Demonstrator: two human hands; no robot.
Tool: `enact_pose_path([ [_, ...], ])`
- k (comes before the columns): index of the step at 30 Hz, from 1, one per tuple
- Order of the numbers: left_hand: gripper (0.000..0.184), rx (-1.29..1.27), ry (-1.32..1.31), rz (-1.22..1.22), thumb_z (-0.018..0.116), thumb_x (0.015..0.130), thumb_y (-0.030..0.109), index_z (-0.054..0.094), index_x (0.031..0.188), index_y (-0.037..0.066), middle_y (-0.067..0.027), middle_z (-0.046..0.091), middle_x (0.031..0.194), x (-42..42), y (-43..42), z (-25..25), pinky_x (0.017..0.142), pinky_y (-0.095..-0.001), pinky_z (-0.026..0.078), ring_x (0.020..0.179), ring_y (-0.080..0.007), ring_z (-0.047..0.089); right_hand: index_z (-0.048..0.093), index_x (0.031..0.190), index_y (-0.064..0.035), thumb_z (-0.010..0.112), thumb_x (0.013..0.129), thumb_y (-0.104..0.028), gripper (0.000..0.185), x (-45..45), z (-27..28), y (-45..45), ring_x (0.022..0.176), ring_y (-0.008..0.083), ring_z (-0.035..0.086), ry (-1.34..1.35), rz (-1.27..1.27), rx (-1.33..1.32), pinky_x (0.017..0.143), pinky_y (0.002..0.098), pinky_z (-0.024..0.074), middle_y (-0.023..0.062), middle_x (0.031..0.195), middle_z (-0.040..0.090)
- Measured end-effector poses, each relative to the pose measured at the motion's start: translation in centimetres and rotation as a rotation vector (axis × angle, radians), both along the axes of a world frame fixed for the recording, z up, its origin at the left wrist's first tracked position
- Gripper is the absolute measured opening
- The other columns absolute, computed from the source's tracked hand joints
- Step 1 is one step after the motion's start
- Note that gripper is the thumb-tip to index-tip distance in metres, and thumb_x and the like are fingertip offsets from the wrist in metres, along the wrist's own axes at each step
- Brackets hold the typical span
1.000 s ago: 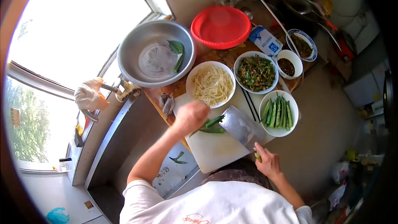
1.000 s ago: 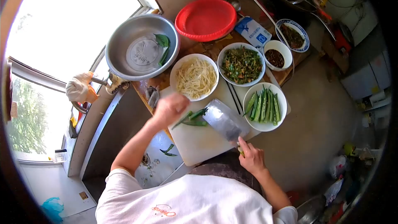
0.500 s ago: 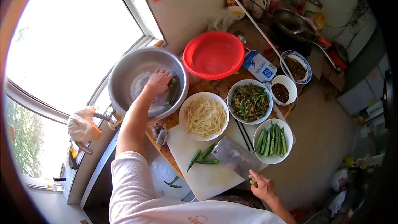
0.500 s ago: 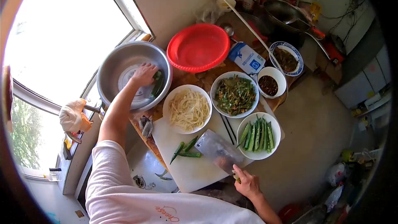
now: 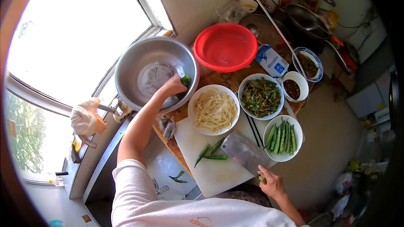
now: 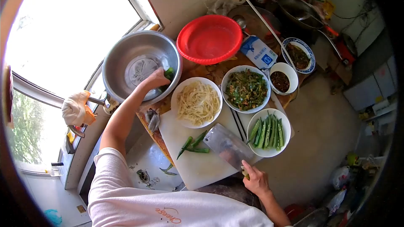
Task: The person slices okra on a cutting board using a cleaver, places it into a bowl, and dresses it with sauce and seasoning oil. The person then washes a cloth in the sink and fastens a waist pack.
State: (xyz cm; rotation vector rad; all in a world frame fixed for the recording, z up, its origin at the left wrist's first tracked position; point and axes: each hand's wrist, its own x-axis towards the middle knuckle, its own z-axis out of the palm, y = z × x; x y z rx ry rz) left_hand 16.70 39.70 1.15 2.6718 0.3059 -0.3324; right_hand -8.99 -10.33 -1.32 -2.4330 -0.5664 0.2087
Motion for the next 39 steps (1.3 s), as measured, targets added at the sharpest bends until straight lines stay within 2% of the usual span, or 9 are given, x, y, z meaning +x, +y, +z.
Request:
enact_pose_path([
  [7,0.042,-0.092,-0.222,0.097,0.067,0.075,0.018,0.049,0.108,-0.002,-0.025,0.061,0.097,-4.7,1.1,6.8,0.078,-0.0415,0.048,0.09,-0.0347,0.062,0.054,0.132,-0.0164,0.062,0.069,-0.003,0.064,-0.2,0.5,0.2,0.071,0.0378,0.064,0.01,0.004,0.012,0.064,0.0473,0.0524,0.0174,0.088,0.066],
  [11,0.039,-0.411,-0.072,0.119,0.065,0.074,0.009,0.048,0.108,-0.001,-0.0113,0.056,0.087,-13.6,-2.2,12.4,0.076,-0.0321,0.046,0.083,-0.0187,0.053,0.052,0.134,-0.0162,0.059,0.069,-0.001,0.067,-0.3,0.0,0.3,0.072,0.0397,0.063,0.018,0.018,0.01,0.065,0.0484,0.0519,0.0183,0.089,0.064],
  [15,0.043,-0.496,0.105,0.1,0.066,0.074,0.006,0.05,0.113,-0.001,-0.0114,0.058,0.091,-20.6,-5.5,6.2,0.079,-0.033,0.047,0.087,-0.0187,0.057,0.048,0.134,-0.0108,0.056,0.07,0.003,0.066,-0.5,0.0,0.8,0.081,0.04,0.063,0.0,0.024,-0.013,0.07,0.0481,0.0519,0.0177,0.099,0.062],
  [22,0.05,-0.176,-0.093,0.168,0.067,0.076,0.023,0.047,0.116,0.0,-0.0259,0.062,0.098,-23.1,-13.5,-3.4,0.085,-0.0454,0.048,0.097,-0.0409,0.06,0.051,0.125,-0.0018,0.058,0.073,0.001,0.052,-1.2,2.5,-0.2,0.091,0.0262,0.067,0.279,-0.09,0.14,0.081,0.0351,0.0522,0.0135,0.102,0.066],
  [25,0.052,-0.127,-0.253,0.193,0.07,0.078,0.021,0.048,0.121,0.0,-0.0238,0.057,0.108,-24.2,-14.8,-3.2,0.09,-0.0447,0.046,0.104,-0.0404,0.055,0.054,0.123,-0.0004,0.063,0.074,-0.004,0.05,-1.7,4.2,-0.4,0.073,0.0193,0.067,0.302,-0.035,0.237,0.066,0.0324,0.0533,0.011,0.092,0.067],
  [26,0.053,-0.104,-0.321,0.205,0.07,0.078,0.019,0.048,0.122,-0.001,-0.0231,0.055,0.112,-24.6,-15.1,-2.9,0.091,-0.0444,0.046,0.107,-0.0403,0.053,0.056,0.121,0.0005,0.065,0.077,-0.007,0.045,-1.9,5.5,-0.2,0.052,0.0126,0.059,0.54,-0.119,0.271,0.048,0.0281,0.0479,0.0076,0.074,0.064],
  [29,0.052,-0.165,-0.49,0.165,0.069,0.08,0.013,0.048,0.124,-0.001,-0.0218,0.05,0.122,-26.1,-15.2,-3.9,0.095,-0.0437,0.044,0.113,-0.0402,0.049,0.054,0.126,-0.002,0.063,0.079,-0.007,0.048,-2.1,4.4,-0.8,0.043,0.0134,0.055,0.813,-0.114,0.257,0.044,0.0292,0.0466,0.0075,0.065,0.06],
  [33,0.043,-0.252,-0.631,0.238,0.068,0.082,0.008,0.053,0.121,0.002,-0.0181,0.053,0.121,-26.5,-15.7,-4.8,0.092,-0.0421,0.046,0.109,-0.0391,0.054,0.059,0.096,0.0023,0.058,0.08,-0.003,0.017,-1.3,5.2,-0.5,0.043,0.011,0.055,0.808,-0.117,0.304,0.039,0.0256,0.0432,0.0029,0.057,0.054],
  [39,0.018,-0.001,-0.749,0.057,0.064,0.078,0.001,0.061,0.096,0.003,-0.0123,0.059,0.107,-28.2,-18.0,-3.6,0.083,-0.0418,0.048,0.098,-0.0343,0.056,0.056,0.088,0.004,0.056,0.075,0.0,0.014,0.2,3.3,-1.0,0.044,0.0141,0.057,0.574,-0.035,0.331,0.041,0.0278,0.0458,0.0078,0.067,0.059],
])
